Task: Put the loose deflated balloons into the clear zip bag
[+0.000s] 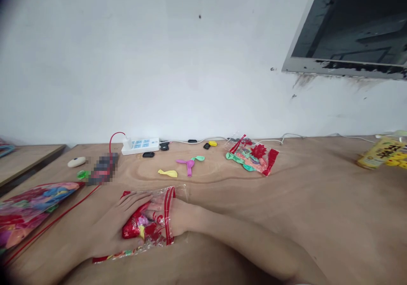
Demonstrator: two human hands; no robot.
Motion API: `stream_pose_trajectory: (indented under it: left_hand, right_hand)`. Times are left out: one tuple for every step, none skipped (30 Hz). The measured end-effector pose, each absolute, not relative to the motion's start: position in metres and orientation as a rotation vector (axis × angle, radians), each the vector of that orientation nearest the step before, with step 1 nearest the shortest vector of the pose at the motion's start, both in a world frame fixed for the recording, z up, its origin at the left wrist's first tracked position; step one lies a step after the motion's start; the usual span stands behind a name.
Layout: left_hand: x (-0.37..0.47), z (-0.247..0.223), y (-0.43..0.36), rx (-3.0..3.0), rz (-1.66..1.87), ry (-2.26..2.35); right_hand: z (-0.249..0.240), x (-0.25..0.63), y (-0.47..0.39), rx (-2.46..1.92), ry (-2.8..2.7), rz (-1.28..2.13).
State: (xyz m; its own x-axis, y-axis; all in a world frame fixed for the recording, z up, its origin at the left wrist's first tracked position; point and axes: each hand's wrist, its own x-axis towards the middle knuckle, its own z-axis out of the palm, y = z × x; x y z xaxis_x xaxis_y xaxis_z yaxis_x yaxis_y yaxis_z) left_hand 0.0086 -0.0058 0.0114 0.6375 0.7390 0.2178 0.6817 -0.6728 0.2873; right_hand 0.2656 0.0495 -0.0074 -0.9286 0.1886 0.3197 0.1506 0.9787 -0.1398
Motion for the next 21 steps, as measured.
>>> stream_pose_trajectory:
  left_hand:
    - [0.008, 0.01, -0.006, 2.677, 0.484, 1.167]
    - [0.008, 0.009, -0.005, 2.678, 0.488, 1.162]
    - [0.008, 0.007, -0.005, 2.681, 0.492, 1.157]
    - [0.007, 0.007, -0.005, 2.685, 0.495, 1.153]
    - [0.007, 0.006, -0.005, 2.69, 0.499, 1.151]
    - [0.007, 0.006, -0.006, 2.692, 0.505, 1.151]
    - [0.007, 0.006, -0.006, 2.694, 0.511, 1.149]
    - [0.007, 0.006, -0.006, 2.693, 0.519, 1.149]
    - [0.007, 0.006, -0.006, 2.69, 0.533, 1.153]
    - [0.007, 0.006, -0.006, 2.688, 0.546, 1.153]
    - [0.007, 0.006, -0.007, 2.685, 0.555, 1.154]
    - [0.007, 0.006, -0.007, 2.682, 0.558, 1.158]
    - [0.007, 0.006, -0.007, 2.679, 0.553, 1.164]
    - [0.007, 0.006, -0.007, 2.678, 0.543, 1.171]
    - [0.007, 0.007, -0.007, 2.676, 0.528, 1.18]
    - [0.007, 0.007, -0.007, 2.674, 0.511, 1.189]
    - [0.008, 0.008, -0.007, 2.673, 0.496, 1.197]
    - [0.008, 0.009, -0.007, 2.673, 0.483, 1.201]
    - [0.008, 0.01, -0.007, 2.672, 0.473, 1.204]
    - [0.008, 0.011, -0.007, 2.67, 0.467, 1.207]
    - [0.008, 0.011, -0.007, 2.668, 0.464, 1.209]
  right_hand:
    - [-0.008, 0.264, 0.05, -0.23, -2.791, 0.143]
    - [-0.008, 0.263, 0.049, -0.209, -2.793, 0.125]
    - [-0.007, 0.264, 0.048, -0.193, -2.796, 0.114]
    - [-0.004, 0.267, 0.046, -0.193, -2.796, 0.111]
    - [-0.001, 0.271, 0.044, -0.197, -2.795, 0.116]
    - [0.003, 0.276, 0.042, -0.201, -2.793, 0.123]
    - [0.007, 0.282, 0.039, -0.205, -2.792, 0.126]
    - [0.011, 0.289, 0.036, -0.211, -2.791, 0.121]
    - [0.014, 0.297, 0.034, -0.219, -2.794, 0.109]
    - [0.016, 0.305, 0.033, -0.228, -2.795, 0.094]
    - [0.017, 0.313, 0.033, -0.242, -2.786, 0.08]
    - [0.017, 0.32, 0.034, -0.253, -2.759, 0.064]
    - [0.016, 0.328, 0.037, -0.257, -2.709, 0.046]
    - [0.015, 0.334, 0.042, -0.258, -2.638, 0.03]
    - [0.013, 0.34, 0.049, -0.274, -2.557, 0.021]
    - [0.012, 0.345, 0.057, -0.325, -2.473, 0.018]
    - [0.012, 0.349, 0.067, -0.428, -2.397, 0.017]
    - [0.012, 0.352, 0.078, -0.593, -2.335, 0.02]
    - [0.012, 0.355, 0.089, -0.798, -2.28, 0.026]
    - [0.012, 0.358, 0.1, -1.009, -2.227, 0.03]
    - [0.013, 0.36, 0.111, -1.191, -2.179, 0.035]
